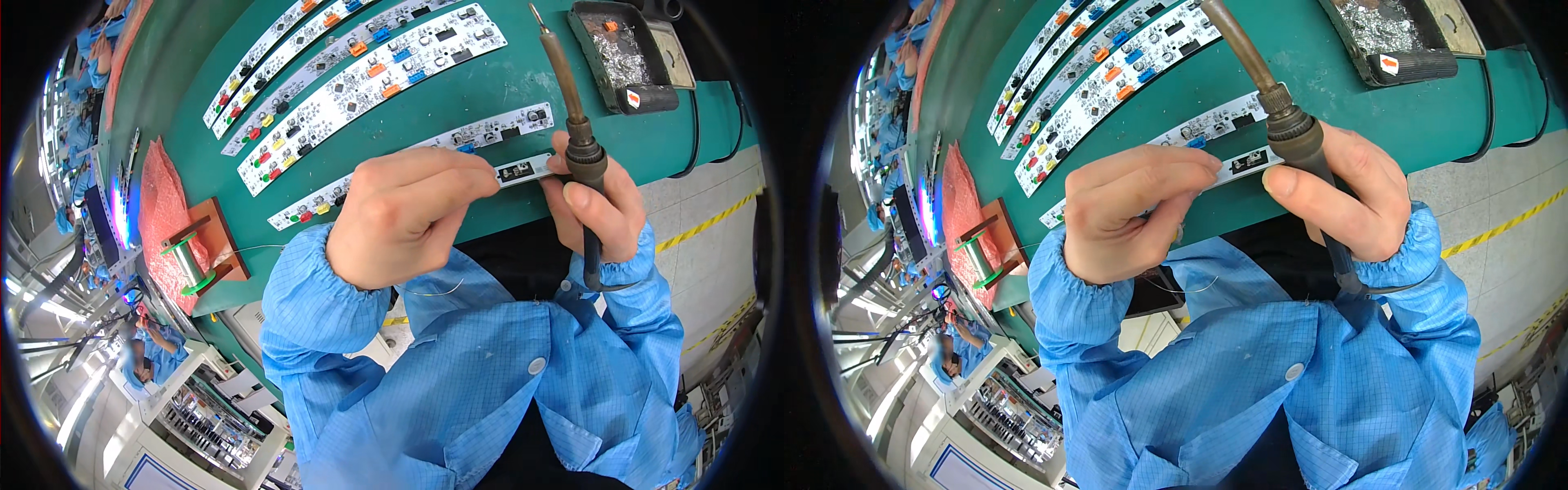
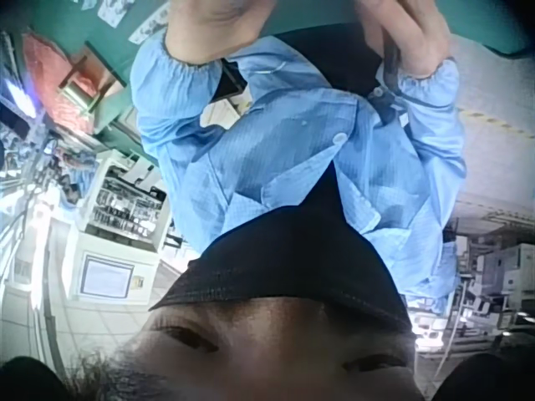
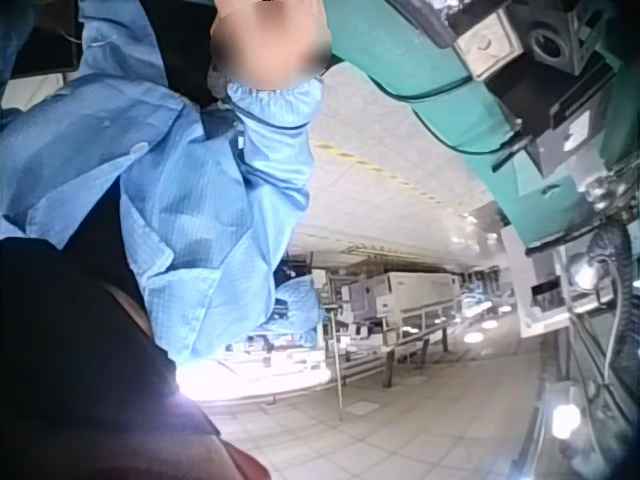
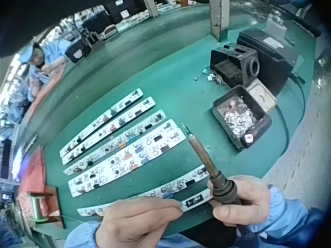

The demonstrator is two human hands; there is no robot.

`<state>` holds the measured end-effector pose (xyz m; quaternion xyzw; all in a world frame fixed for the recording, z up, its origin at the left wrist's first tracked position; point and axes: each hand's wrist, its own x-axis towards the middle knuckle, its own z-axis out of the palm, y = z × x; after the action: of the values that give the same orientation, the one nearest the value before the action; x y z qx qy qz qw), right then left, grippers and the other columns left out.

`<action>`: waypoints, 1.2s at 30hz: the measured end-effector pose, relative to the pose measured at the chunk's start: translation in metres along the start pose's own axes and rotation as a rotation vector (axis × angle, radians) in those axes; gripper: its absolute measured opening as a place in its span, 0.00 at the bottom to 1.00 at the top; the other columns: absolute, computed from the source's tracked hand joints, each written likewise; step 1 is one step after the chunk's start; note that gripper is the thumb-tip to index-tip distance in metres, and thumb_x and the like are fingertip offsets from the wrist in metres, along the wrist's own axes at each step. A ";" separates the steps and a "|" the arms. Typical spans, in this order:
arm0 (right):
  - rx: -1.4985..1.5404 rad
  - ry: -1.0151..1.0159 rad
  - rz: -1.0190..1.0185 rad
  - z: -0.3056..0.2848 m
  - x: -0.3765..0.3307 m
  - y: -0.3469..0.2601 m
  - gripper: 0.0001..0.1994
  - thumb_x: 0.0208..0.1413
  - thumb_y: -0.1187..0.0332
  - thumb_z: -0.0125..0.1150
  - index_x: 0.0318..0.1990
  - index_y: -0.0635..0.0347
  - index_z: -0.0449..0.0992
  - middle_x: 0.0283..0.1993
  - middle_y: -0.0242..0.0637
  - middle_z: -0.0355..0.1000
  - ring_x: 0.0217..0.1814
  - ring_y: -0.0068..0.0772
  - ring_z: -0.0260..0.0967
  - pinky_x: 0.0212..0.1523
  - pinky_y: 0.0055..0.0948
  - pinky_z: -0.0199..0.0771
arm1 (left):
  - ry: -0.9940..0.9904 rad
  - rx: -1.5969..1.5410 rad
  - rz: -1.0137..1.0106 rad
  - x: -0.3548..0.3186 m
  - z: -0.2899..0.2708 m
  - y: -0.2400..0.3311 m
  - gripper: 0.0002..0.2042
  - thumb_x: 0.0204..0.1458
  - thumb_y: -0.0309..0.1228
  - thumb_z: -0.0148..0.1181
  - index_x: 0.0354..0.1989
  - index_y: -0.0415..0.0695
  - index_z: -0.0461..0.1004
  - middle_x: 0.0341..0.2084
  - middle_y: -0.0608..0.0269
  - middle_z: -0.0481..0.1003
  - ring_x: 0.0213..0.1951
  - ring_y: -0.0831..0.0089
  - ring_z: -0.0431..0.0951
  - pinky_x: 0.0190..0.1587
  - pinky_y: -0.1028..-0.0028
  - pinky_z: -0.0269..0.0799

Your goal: Soldering electronic components onto LED strips at a manual assembly station.

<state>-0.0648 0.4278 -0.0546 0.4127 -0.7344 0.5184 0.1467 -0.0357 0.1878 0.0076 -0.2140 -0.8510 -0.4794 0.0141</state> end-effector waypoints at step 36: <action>-0.129 -0.013 -0.007 -0.001 0.013 -0.003 0.32 0.42 0.88 0.71 0.57 0.58 0.67 0.50 0.59 0.74 0.45 0.45 0.79 0.43 0.36 0.81 | 0.110 0.165 -0.022 -0.016 0.015 0.012 0.13 0.44 0.13 0.64 0.40 0.38 0.79 0.34 0.53 0.82 0.33 0.60 0.84 0.36 0.70 0.80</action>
<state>-0.0712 0.4221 -0.0443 0.4082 -0.7660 0.4666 0.1699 -0.0140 0.1992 0.0053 -0.1761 -0.8878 -0.4188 0.0731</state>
